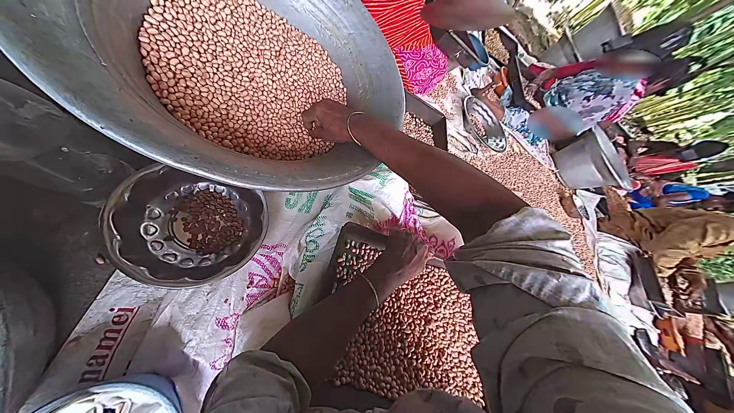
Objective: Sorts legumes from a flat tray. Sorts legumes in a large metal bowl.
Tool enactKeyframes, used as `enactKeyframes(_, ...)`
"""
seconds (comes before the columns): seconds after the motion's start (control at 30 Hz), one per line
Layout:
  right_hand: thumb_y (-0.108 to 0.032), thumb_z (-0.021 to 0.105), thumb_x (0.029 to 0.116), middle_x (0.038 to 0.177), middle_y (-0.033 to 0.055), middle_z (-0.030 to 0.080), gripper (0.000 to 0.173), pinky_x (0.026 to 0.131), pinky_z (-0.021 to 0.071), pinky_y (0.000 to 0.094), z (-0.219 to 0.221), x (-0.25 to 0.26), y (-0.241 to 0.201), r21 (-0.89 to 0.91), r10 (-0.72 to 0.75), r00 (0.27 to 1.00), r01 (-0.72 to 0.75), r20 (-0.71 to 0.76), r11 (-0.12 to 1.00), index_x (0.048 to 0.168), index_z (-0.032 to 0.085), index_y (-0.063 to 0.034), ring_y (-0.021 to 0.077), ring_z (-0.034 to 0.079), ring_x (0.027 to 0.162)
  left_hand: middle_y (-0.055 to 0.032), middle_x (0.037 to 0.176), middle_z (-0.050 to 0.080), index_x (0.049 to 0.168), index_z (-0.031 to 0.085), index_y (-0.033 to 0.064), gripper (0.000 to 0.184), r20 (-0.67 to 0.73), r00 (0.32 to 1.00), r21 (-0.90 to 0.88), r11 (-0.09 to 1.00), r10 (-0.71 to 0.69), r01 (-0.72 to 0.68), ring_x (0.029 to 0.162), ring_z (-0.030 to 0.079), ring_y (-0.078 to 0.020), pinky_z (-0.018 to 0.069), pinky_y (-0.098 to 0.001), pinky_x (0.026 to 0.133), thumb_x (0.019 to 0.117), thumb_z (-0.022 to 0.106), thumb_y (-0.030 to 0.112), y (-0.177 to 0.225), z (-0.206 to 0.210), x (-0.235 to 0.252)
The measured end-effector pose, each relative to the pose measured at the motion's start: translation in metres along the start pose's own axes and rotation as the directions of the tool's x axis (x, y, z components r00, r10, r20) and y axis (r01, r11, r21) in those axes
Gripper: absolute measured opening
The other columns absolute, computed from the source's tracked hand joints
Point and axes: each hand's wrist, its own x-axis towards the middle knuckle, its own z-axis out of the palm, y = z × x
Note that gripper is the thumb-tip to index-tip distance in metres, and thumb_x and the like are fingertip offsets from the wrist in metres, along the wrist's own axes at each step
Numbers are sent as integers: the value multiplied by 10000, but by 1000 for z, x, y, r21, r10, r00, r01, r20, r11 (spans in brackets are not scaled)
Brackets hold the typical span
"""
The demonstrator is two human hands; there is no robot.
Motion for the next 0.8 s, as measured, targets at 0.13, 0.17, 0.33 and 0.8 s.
enactKeyframes(0.13, -98, 566, 1017, 1073, 201, 693, 204, 976, 482, 508, 3, 1, 4, 3, -1, 1000, 1, -2, 1000, 1121, 700, 15, 355, 656, 1050, -295, 1226, 645, 1171, 652, -98, 442, -1, 1000, -11, 1000, -10, 10, 1213, 597, -438, 444, -586, 995, 1098, 415, 268, 1, -1, -2)
enactKeyframes(0.17, -107, 570, 1022, 1088, 193, 698, 208, 984, 482, 505, 2, 0, 3, 23, 13, 1000, -13, -10, 1000, 1129, 709, 4, 345, 658, 1062, -296, 1226, 645, 1173, 650, -101, 433, -7, 1000, -14, 1000, -12, 12, 1212, 598, -438, 444, -585, 994, 1095, 418, 257, 2, -1, -3)
enactKeyframes(0.33, -106, 587, 1019, 1043, 173, 712, 201, 802, 588, 411, -5, -10, 9, 365, 187, 941, -75, -281, 928, 1120, 704, 23, 237, 710, 820, -302, 1246, 633, 1204, 630, -117, 384, 14, 999, -26, 999, -40, 41, 1224, 589, -432, 436, -564, 1004, 1089, 423, 186, 5, -10, -9)
enactKeyframes(0.8, -57, 389, 1092, 862, 115, 709, 206, 660, 637, 329, -50, -6, 5, 803, 606, 547, 514, -578, 301, 1087, 562, 55, 185, 731, 699, -329, 1340, 573, 1311, 554, -166, 345, -38, 996, -40, 996, -79, 77, 1286, 538, -437, 406, -530, 1065, 1046, 470, 37, 3, 1, -19)
